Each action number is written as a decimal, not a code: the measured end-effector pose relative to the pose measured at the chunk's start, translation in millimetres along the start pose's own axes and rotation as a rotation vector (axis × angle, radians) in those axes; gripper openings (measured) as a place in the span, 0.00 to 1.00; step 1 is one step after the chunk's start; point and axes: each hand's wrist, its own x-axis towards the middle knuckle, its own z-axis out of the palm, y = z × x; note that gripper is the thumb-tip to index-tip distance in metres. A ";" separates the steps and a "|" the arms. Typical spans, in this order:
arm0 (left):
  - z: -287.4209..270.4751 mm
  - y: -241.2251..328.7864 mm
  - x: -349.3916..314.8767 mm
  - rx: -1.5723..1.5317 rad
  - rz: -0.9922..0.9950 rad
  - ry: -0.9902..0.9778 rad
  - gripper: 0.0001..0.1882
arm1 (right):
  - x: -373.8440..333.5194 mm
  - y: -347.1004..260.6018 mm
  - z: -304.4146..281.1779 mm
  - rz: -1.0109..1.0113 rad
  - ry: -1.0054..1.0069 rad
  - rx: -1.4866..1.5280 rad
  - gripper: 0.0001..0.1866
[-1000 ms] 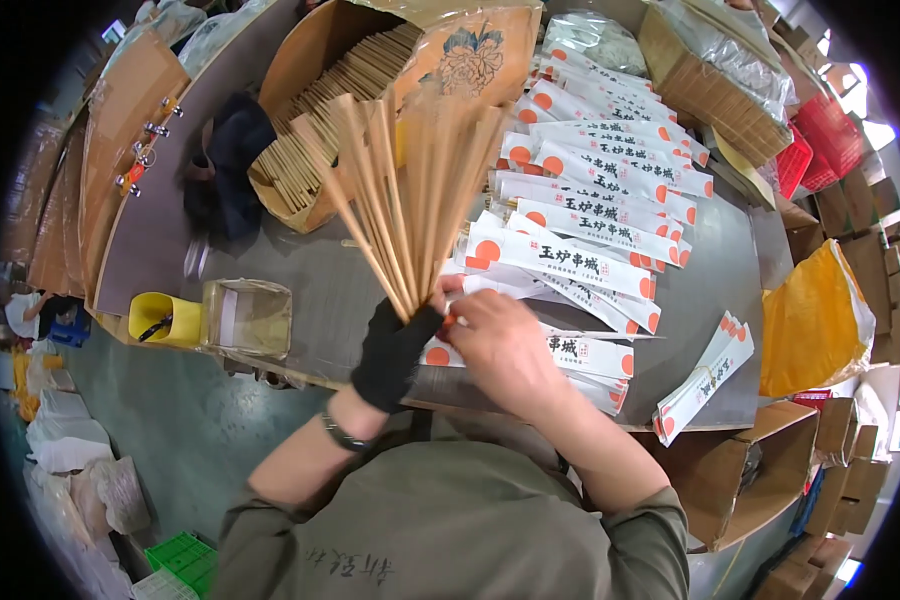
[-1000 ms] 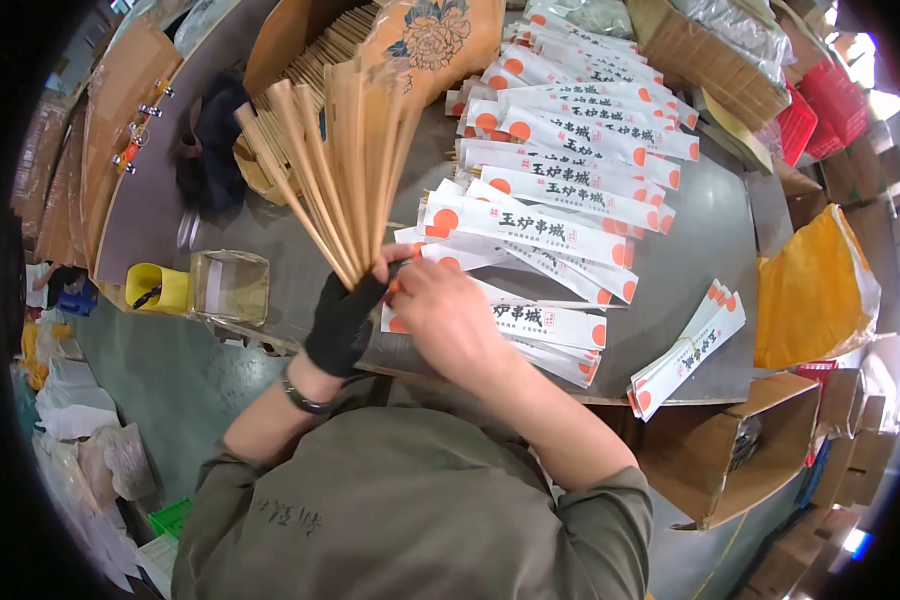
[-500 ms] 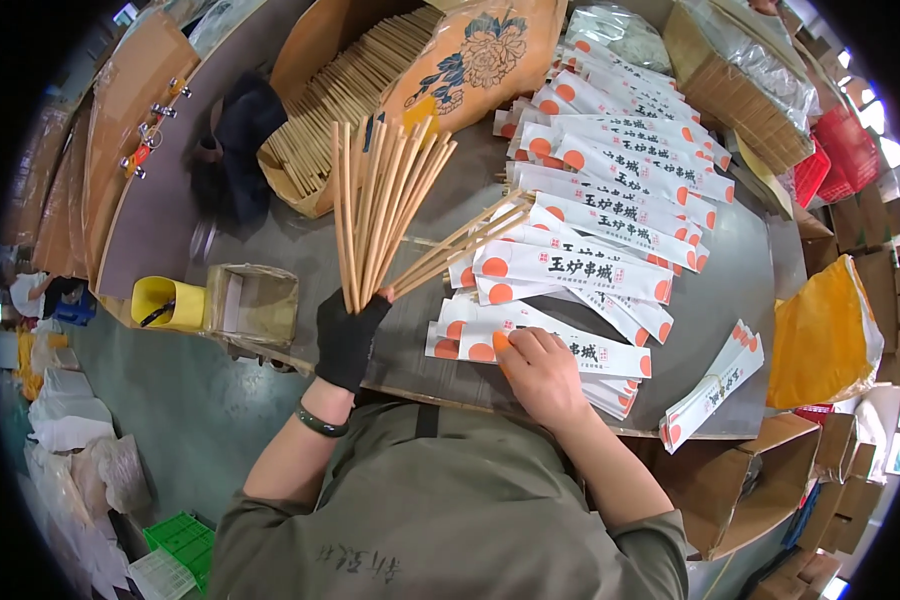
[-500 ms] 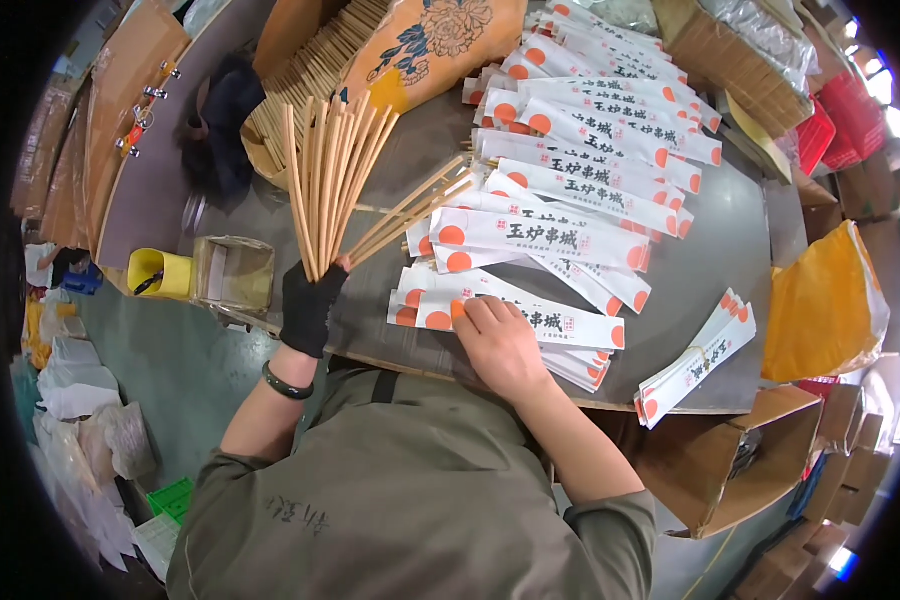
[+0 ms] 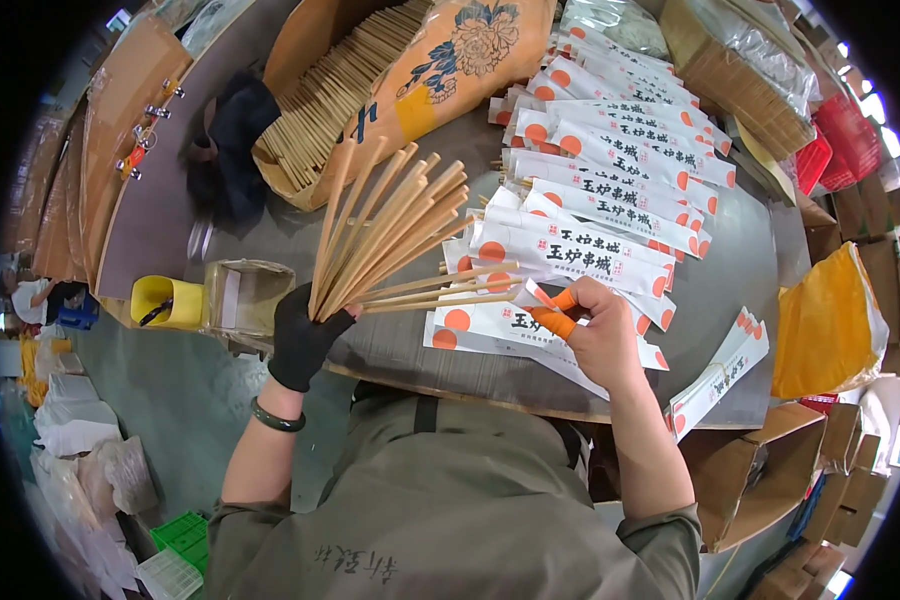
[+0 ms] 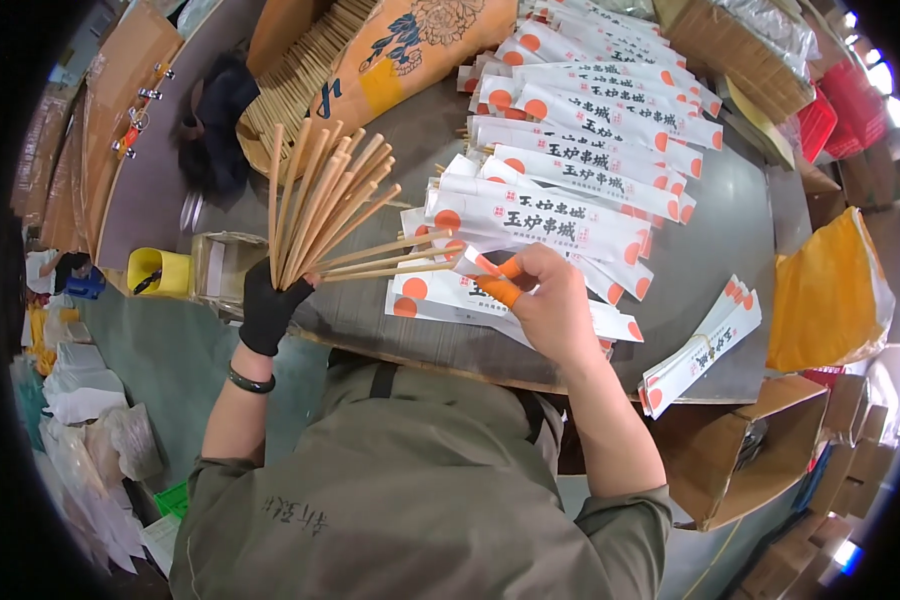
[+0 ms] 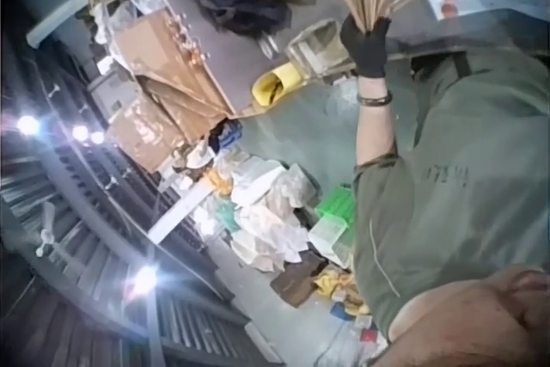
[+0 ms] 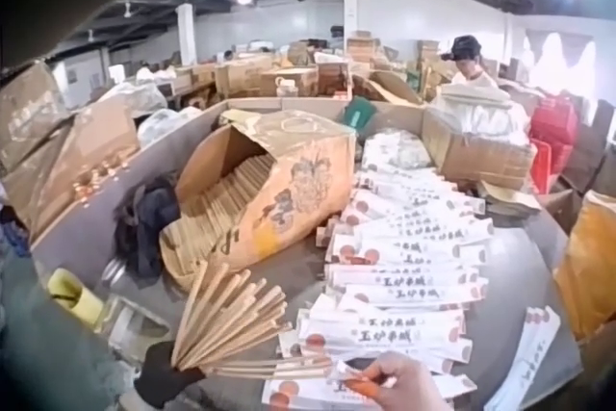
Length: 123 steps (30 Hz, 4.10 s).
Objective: Packaging wooden sticks into printed paper sleeves at a production station.
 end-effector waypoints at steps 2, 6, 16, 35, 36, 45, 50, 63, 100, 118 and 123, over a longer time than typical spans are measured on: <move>-9.1 -5.6 6.0 0.150 0.154 -0.045 0.18 | -2.7 3.6 -6.0 -0.052 -0.026 -0.082 0.06; -16.3 -7.0 8.1 0.178 0.167 -0.091 0.20 | -6.8 -1.4 -7.4 -0.086 -0.093 -0.204 0.06; 99.5 39.6 23.9 -0.481 -0.084 0.026 0.14 | 42.9 -13.7 26.2 -0.895 0.163 -0.763 0.16; 95.2 3.4 -2.5 -0.372 -0.237 -0.225 0.17 | 14.4 18.2 35.8 -0.541 -0.475 -0.621 0.36; 95.3 -3.9 -3.2 -0.390 -0.237 -0.181 0.17 | 12.1 18.8 37.0 -0.611 -0.505 -0.672 0.35; 59.6 -0.6 -5.7 -0.260 -0.186 -0.021 0.11 | -21.9 41.9 46.4 -0.875 -0.175 -0.835 0.14; 53.5 -4.8 -14.3 -0.270 -0.192 0.076 0.11 | -25.2 50.2 47.9 -0.797 0.017 -0.599 0.14; 25.9 3.4 -18.6 -0.198 -0.254 0.016 0.11 | -13.1 37.4 51.3 -0.427 0.077 -0.231 0.11; -32.3 5.8 17.0 0.177 -0.184 -0.278 0.17 | -0.6 7.9 -4.8 -0.651 0.009 -0.450 0.09; 73.0 -0.3 13.2 -0.276 -0.101 0.148 0.11 | -21.0 34.6 56.5 -0.786 -0.195 -0.995 0.14; 65.4 2.6 -0.1 -0.335 -0.223 0.130 0.10 | -20.8 49.4 56.4 -0.842 0.060 -0.697 0.07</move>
